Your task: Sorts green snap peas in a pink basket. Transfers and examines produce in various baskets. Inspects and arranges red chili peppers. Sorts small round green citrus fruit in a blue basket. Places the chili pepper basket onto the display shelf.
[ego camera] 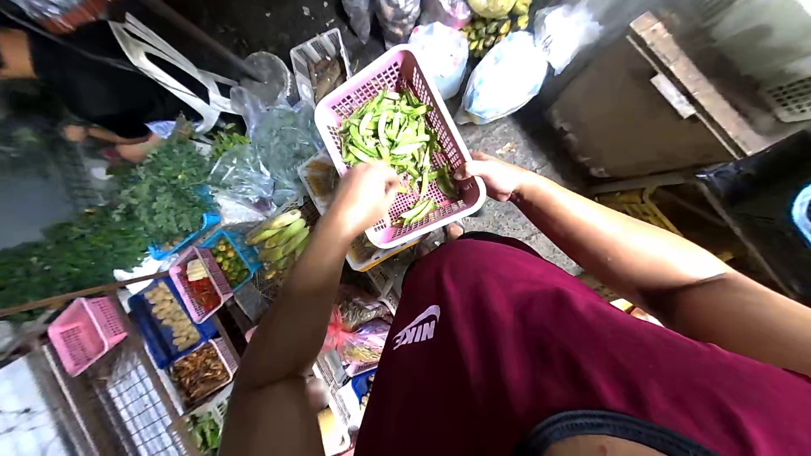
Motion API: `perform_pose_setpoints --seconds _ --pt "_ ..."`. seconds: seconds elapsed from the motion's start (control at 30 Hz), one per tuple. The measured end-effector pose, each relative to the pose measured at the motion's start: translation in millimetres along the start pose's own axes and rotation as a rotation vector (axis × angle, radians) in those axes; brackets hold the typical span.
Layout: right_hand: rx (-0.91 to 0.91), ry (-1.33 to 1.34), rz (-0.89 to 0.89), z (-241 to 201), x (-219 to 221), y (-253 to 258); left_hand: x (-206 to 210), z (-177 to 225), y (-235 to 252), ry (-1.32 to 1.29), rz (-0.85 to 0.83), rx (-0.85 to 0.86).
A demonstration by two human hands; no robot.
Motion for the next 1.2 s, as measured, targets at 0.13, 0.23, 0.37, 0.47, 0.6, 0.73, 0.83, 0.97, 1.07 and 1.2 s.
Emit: perform_pose_setpoints --seconds 0.13,0.23,0.37,0.47,0.6,0.73,0.83,0.97,1.07,1.2 --pt "0.016 -0.051 -0.012 -3 -2 1 66 11 -11 0.185 -0.295 0.036" --pt "0.019 -0.06 -0.041 0 -6 -1 73 24 -10 0.312 -0.33 0.021" --pt "0.016 -0.061 -0.046 0 -3 -4 66 20 -10 0.369 -0.347 0.071" --pt "0.017 -0.057 -0.025 0 0 -4 61 9 -12 0.372 -0.302 0.148" --pt "0.017 -0.079 -0.015 2 -2 -3 56 13 -17 0.411 -0.342 0.119" --pt "0.021 -0.11 -0.015 3 -2 -2 64 8 -11 0.359 -0.424 0.137" --pt "0.029 -0.097 -0.015 1 -5 -4 67 7 -12 0.301 -0.368 0.21" --pt "0.027 -0.115 -0.01 -3 -5 -6 44 4 -8 -0.17 0.062 0.106" --pt "0.022 -0.097 -0.02 1 -4 -2 33 7 11 -0.4 0.371 -0.013" --pt "0.037 -0.107 0.008 -1 3 0 35 17 44 -0.475 0.407 -0.247"
Point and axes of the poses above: each hand's wrist, its own y-axis towards the middle knuckle, its own x-axis out of the palm, z = x × y, the point moved 2 cm from there along y, towards the middle knuckle, and after that the axes turned 11 degrees about x, right-handed, at the moved point
